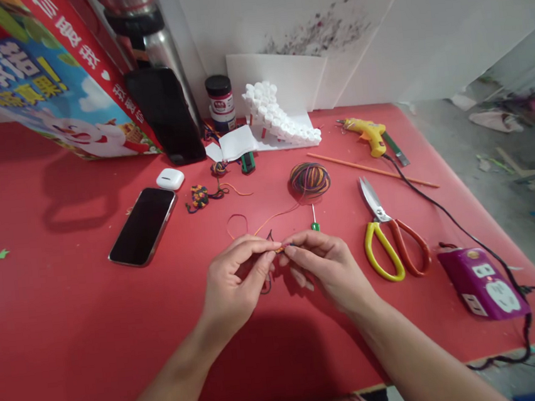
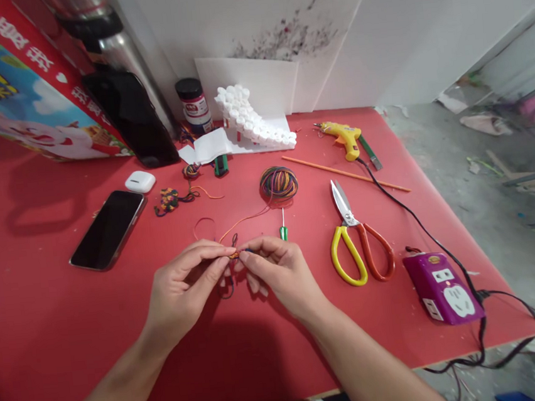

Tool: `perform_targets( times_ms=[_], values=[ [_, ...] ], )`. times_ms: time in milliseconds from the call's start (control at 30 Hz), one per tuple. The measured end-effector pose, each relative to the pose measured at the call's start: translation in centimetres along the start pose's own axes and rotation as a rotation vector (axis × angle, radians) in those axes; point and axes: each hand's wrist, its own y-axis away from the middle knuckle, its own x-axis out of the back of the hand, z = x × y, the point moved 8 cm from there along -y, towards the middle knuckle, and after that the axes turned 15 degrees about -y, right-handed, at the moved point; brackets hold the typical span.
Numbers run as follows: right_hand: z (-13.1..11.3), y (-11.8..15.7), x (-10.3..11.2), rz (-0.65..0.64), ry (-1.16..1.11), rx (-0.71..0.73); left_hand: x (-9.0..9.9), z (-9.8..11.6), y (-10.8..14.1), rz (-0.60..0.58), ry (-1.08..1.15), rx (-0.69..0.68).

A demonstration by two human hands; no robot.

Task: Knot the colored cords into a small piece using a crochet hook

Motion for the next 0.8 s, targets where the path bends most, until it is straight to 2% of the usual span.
perform_targets(
  times_ms=[133, 233, 367, 500, 600, 800],
  values=[
    [-0.3, 0.0, -0.1, 0.0, 0.039, 0.031, -0.1, -0.1, 0.0, 0.001, 0.055, 0.024],
    [-0.8, 0.1, 0.0, 0.041, 0.07, 0.072, -0.1, 0.2, 0.0, 0.023, 0.01, 0.01],
    [-1.6, 0.5, 0.0, 0.099, 0.153, 0.187, -0.2, 0.4, 0.0, 0.061, -0.087, -0.003],
    [-2.3, 0.8, -0.5, 0.077, 0.275, 0.317, -0.2, 0.0, -0.1, 0.071, -0.142, 0.031],
    [-2.2, 0.8, -0.7, 0.05, 0.325, 0.326, -0.2, -0.5, -0.1, 0.059, -0.147, 0.088],
    [-2.1, 0.7, -0.9, 0.016, 0.307, 0.306, -0.7, -1.6, -0.1, -0.024, -0.015, 0.259]
  ],
)
